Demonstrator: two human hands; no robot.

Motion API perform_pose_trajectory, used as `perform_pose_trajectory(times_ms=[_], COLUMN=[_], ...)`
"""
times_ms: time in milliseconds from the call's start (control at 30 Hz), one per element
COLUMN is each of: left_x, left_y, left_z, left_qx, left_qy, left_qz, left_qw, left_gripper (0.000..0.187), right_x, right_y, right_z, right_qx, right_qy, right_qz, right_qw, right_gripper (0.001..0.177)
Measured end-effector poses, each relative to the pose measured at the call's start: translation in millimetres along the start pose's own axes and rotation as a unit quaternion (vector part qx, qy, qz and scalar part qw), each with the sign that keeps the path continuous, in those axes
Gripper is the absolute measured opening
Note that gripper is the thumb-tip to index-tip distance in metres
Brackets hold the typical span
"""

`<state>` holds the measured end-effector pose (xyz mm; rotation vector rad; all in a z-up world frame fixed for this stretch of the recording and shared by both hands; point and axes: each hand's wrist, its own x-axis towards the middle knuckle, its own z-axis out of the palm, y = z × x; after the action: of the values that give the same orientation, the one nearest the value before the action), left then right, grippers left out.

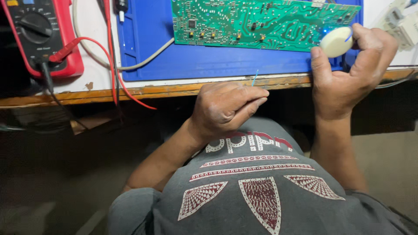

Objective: The person holds a small light bulb and connects its wires to a green circuit board placed on a blue mat. The bulb lights up when the connection is made, and the person continues to test the connection by touching the wires to different points on the board.

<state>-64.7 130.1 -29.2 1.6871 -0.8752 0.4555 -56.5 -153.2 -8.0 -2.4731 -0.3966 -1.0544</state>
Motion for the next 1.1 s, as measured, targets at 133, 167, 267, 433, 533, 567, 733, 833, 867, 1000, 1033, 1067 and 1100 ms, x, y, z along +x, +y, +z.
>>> perform_pose_trajectory(times_ms=[133,167,267,433,533,567,733,833,867,1000,1033,1067,1100], left_x=[-1,-2,-3,-2,-2,-2,-1,-1,-1,-2,-2,-2,-1], left_y=[-1,-2,-4,-3,-2,-2,-3,-4,-4,-4,-4,-3,-3], left_z=[0,0,2,1,1,1,0,1,1,1,0,0,0], left_qx=[-0.005,-0.001,0.0,-0.001,-0.008,-0.006,-0.011,0.001,-0.003,-0.001,0.001,0.0,-0.001], left_qy=[-0.006,-0.009,-0.013,-0.015,-0.011,-0.014,-0.013,-0.014,-0.013,-0.014,-0.014,-0.013,-0.013], left_qz=[0.002,0.001,-0.003,-0.009,-0.01,-0.01,-0.003,-0.001,0.001,-0.002,-0.002,-0.002,-0.001], left_qw=[1.0,1.0,1.0,1.0,1.0,1.0,1.0,1.0,1.0,1.0,1.0,1.0,1.0], left_gripper=[0.007,0.007,0.007,0.007,0.006,0.007,0.007,0.007,0.007,0.007,0.007,0.007,0.007], right_x=[2,2,2,2,1,1,-1,-2,-2,0,0,1,1], right_y=[-2,-1,-1,-1,-3,-2,4,7,6,1,0,0,0], right_z=[0,1,0,1,1,0,1,0,0,-1,0,0,0], right_qx=[0.009,0.008,0.006,0.003,-0.007,-0.006,0.0,0.011,0.013,0.007,0.009,0.008,0.008], right_qy=[0.0,0.001,0.002,0.008,0.008,0.006,0.006,-0.001,-0.003,-0.007,-0.006,-0.006,-0.006], right_qz=[-0.011,-0.014,-0.015,-0.019,-0.013,-0.011,-0.015,-0.028,-0.023,-0.013,-0.014,-0.016,-0.019], right_qw=[1.0,1.0,1.0,1.0,1.0,1.0,1.0,1.0,1.0,1.0,1.0,1.0,1.0], right_gripper=[0.051,0.051,0.051,0.051,0.051,0.051,0.051,0.059,0.059,0.054,0.054,0.055,0.055])
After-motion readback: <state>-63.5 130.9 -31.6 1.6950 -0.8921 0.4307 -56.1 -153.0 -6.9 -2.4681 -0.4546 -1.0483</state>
